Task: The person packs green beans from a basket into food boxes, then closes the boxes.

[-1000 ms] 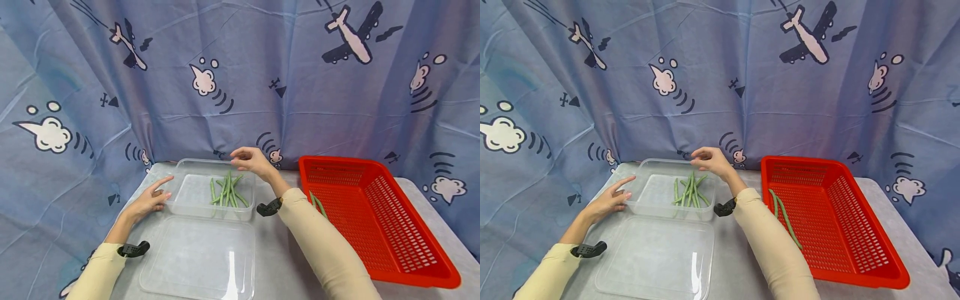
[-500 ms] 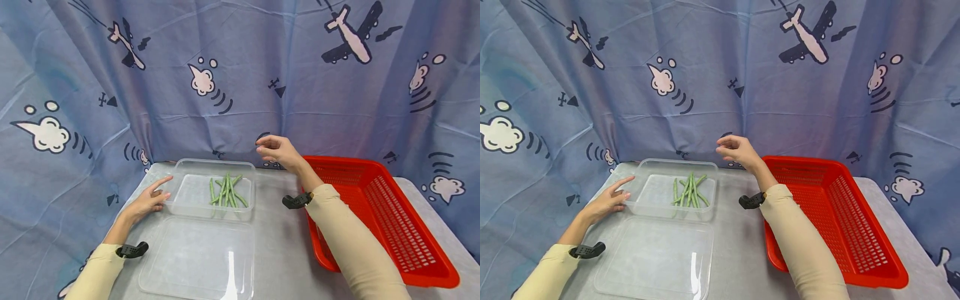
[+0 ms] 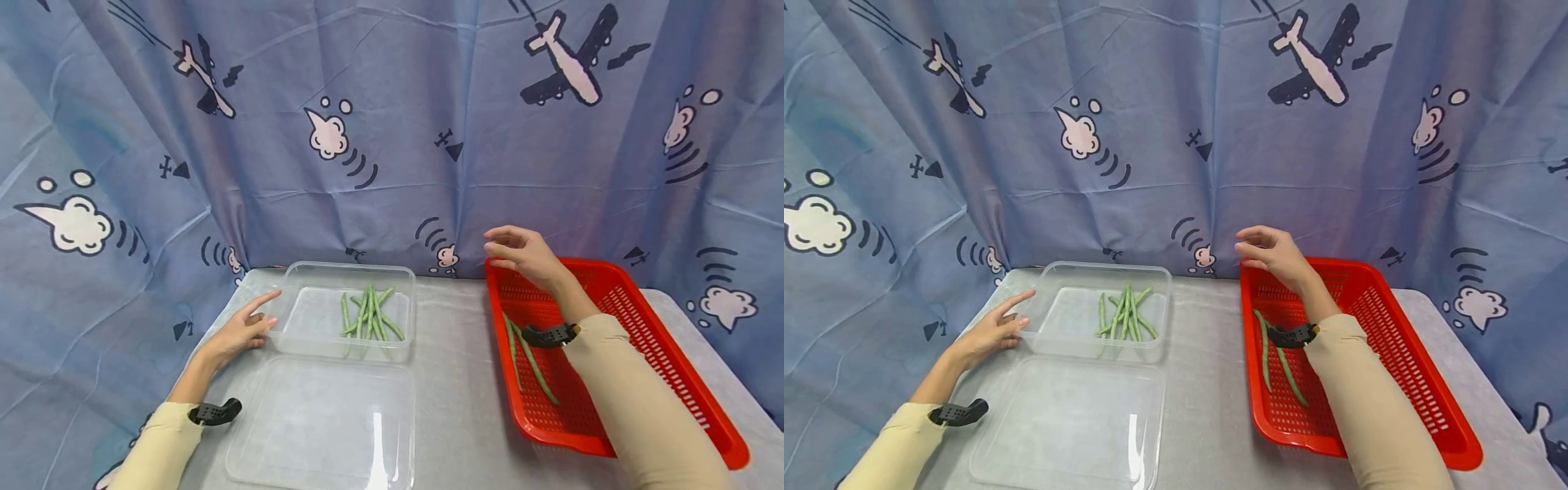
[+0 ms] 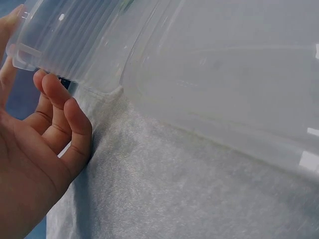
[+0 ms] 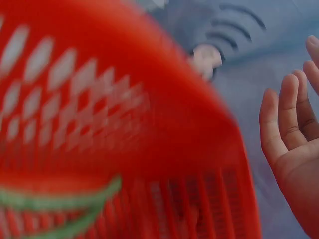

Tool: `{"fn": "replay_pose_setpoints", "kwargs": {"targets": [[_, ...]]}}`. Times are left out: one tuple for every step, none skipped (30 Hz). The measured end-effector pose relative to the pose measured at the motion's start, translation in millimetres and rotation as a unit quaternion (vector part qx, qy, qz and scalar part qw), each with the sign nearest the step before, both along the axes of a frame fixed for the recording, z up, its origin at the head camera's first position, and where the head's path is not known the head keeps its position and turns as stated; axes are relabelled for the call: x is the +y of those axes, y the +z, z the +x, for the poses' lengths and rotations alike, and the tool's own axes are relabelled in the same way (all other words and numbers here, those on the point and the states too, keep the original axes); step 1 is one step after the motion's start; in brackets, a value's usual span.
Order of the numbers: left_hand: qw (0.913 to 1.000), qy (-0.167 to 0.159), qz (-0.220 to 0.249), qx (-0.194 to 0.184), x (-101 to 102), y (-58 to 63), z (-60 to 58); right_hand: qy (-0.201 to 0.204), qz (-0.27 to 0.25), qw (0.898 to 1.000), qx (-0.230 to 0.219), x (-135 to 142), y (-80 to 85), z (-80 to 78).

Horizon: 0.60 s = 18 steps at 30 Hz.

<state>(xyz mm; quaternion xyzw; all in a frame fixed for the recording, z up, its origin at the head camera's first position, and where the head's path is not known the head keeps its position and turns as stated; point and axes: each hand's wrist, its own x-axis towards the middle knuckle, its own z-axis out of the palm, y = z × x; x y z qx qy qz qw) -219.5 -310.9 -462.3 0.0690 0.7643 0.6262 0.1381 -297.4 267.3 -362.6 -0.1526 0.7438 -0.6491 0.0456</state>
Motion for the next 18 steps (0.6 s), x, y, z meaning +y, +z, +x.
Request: {"fn": "replay_pose_setpoints", "kwargs": {"targets": [[1.0, -0.001, 0.0, -0.001, 0, -0.1, 0.0, -0.004, -0.001, 1.0, -0.002, 9, -1.5, 2.4], [1.0, 0.0, 0.001, -0.002, 0, -0.2, -0.1, -0.004, -0.002, 1.0, -0.005, 18, -3.2, 4.5], [1.0, 0.0, 0.0, -0.004, 1, -0.4, -0.2, -0.003, -0.004, 1.0, -0.008, 27, -5.2, 6.4], [1.0, 0.002, 0.0, -0.005, 0, -0.4, 0.0, -0.003, -0.005, 1.0, -0.011, 35, -7.8, 7.9], [1.0, 0.003, -0.002, -0.007, 0, -0.6, 0.1, -0.004, -0.003, 1.0, -0.015, 43, -10.7, 9.4], [1.0, 0.004, -0.004, -0.008, 0, -0.8, 0.0, -0.002, -0.001, 1.0, -0.02, 50, -14.0, 10.6], [0.9999, 0.005, -0.005, -0.009, -1, -1.0, -0.1, -0.005, 0.001, 1.0, -0.024, 57, -17.8, 11.9], [0.9999, 0.006, -0.006, -0.01, -1, -1.3, -0.4, -0.005, 0.009, 1.0, -0.028, 63, -21.9, 13.3], [0.9999, 0.006, -0.008, -0.011, -1, -1.6, -0.7, -0.007, 0.017, 0.999, -0.032, 69, -26.0, 14.6], [0.9999, 0.006, -0.009, -0.012, -1, -1.9, -1.0, -0.007, 0.024, 0.999, -0.036, 74, -30.4, 15.7], [0.9999, 0.006, -0.009, -0.012, -1, -2.1, -1.4, -0.007, 0.033, 0.999, -0.038, 79, -34.5, 17.1], [0.9999, 0.005, -0.009, -0.012, -1, -2.2, -1.6, -0.005, 0.046, 0.998, -0.04, 84, -38.6, 18.2], [0.9999, 0.004, -0.009, -0.013, -1, -2.3, -1.7, -0.003, 0.06, 0.997, -0.039, 88, -42.2, 19.5], [0.9999, 0.004, -0.008, -0.014, -1, -2.4, -1.9, 0.0, 0.076, 0.996, -0.038, 91, -45.6, 20.4], [0.9999, 0.004, -0.008, -0.015, -1, -2.5, -2.0, 0.002, 0.09, 0.995, -0.038, 94, -48.6, 21.2], [0.9998, 0.003, -0.007, -0.016, -1, -2.6, -2.1, 0.007, 0.105, 0.994, -0.037, 96, -51.3, 22.0], [0.9998, 0.004, -0.006, -0.016, -1, -2.7, -2.1, 0.011, 0.122, 0.992, -0.033, 97, -54.1, 22.5], [0.9998, 0.004, -0.006, -0.016, -1, -2.7, -2.0, 0.018, 0.137, 0.99, -0.029, 98, -56.2, 23.3]]}}
